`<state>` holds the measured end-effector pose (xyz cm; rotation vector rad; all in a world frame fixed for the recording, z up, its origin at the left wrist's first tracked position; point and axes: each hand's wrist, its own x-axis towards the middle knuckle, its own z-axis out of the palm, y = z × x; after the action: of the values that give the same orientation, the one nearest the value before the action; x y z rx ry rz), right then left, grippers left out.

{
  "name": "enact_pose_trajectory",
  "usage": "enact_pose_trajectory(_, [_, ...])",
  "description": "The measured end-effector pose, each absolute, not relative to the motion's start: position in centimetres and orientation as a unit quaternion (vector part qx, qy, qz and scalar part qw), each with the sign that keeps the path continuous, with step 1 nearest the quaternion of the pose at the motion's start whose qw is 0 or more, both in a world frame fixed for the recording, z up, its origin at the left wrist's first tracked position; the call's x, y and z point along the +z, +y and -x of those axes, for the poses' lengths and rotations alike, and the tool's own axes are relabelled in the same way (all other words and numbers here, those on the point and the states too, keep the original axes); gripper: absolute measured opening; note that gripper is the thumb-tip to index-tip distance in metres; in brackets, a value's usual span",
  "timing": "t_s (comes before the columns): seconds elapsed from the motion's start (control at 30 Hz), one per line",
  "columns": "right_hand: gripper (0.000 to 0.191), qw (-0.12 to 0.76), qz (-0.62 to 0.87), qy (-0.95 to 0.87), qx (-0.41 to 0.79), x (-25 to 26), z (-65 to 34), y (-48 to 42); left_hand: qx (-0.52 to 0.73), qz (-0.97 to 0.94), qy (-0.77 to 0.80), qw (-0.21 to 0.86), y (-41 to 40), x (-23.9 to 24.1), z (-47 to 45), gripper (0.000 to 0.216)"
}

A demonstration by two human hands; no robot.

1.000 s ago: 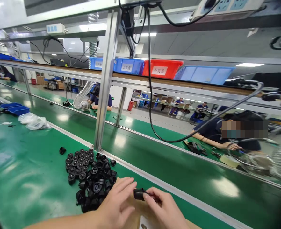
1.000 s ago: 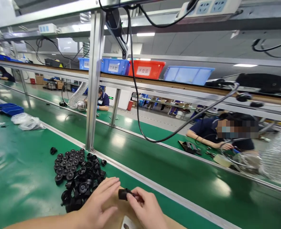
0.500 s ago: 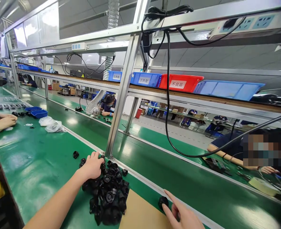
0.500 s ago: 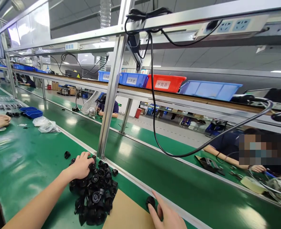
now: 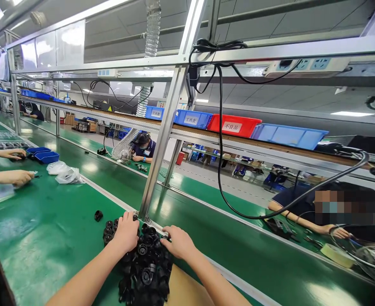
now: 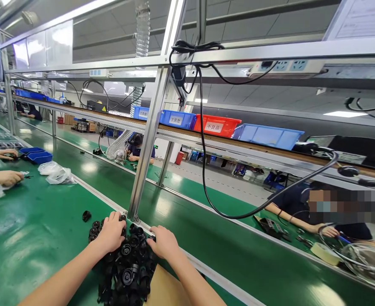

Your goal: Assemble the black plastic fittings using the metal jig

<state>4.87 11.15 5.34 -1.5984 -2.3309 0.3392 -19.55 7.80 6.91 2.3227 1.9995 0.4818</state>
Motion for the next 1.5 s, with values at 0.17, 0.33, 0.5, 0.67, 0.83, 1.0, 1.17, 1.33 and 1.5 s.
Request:
enact_pose_trajectory(0.17, [0.027,0.236,0.56,-0.755,0.247,5.3,-6.1,11.3,0.223,-0.733,0.642,0.033,8.4,7.0,19.9,0.027])
enact_pose_trajectory(0.33, [0.065,0.381,0.537,-0.608,0.443,6.3,-10.1,7.9,0.325,-0.75,0.567,0.101,6.9,8.7,18.3,0.024])
enact_pose_trajectory(0.5, [0.039,0.512,0.396,-0.319,0.692,7.6,-11.6,3.9,0.382,-0.75,0.468,0.269,3.2,8.6,13.9,0.02])
enact_pose_trajectory(0.67, [0.037,0.504,0.371,-0.279,0.729,8.0,-10.9,3.0,0.444,-0.67,0.417,0.426,0.7,7.2,10.8,0.037])
enact_pose_trajectory(0.83, [0.045,0.494,0.375,-0.454,0.64,8.3,-10.9,2.1,0.481,-0.626,0.403,0.464,0.7,6.2,10.4,0.034])
enact_pose_trajectory(1.0, [0.035,0.435,0.432,-0.673,0.415,9.0,-11.1,0.7,0.508,-0.631,0.36,0.463,1.2,5.3,10.6,0.037])
enact_pose_trajectory(1.17, [0.029,0.418,0.437,-0.715,0.35,9.1,-10.8,-0.1,0.504,-0.654,0.363,0.431,1.3,4.8,10.7,0.039])
enact_pose_trajectory(1.33, [0.024,0.425,0.426,-0.722,0.341,8.9,-10.6,-0.1,0.498,-0.675,0.358,0.41,1.2,5.0,10.8,0.04])
enact_pose_trajectory(1.5, [0.018,0.414,0.416,-0.74,0.329,9.4,-10.5,-0.3,0.493,-0.693,0.353,0.39,1.1,5.5,10.8,0.041])
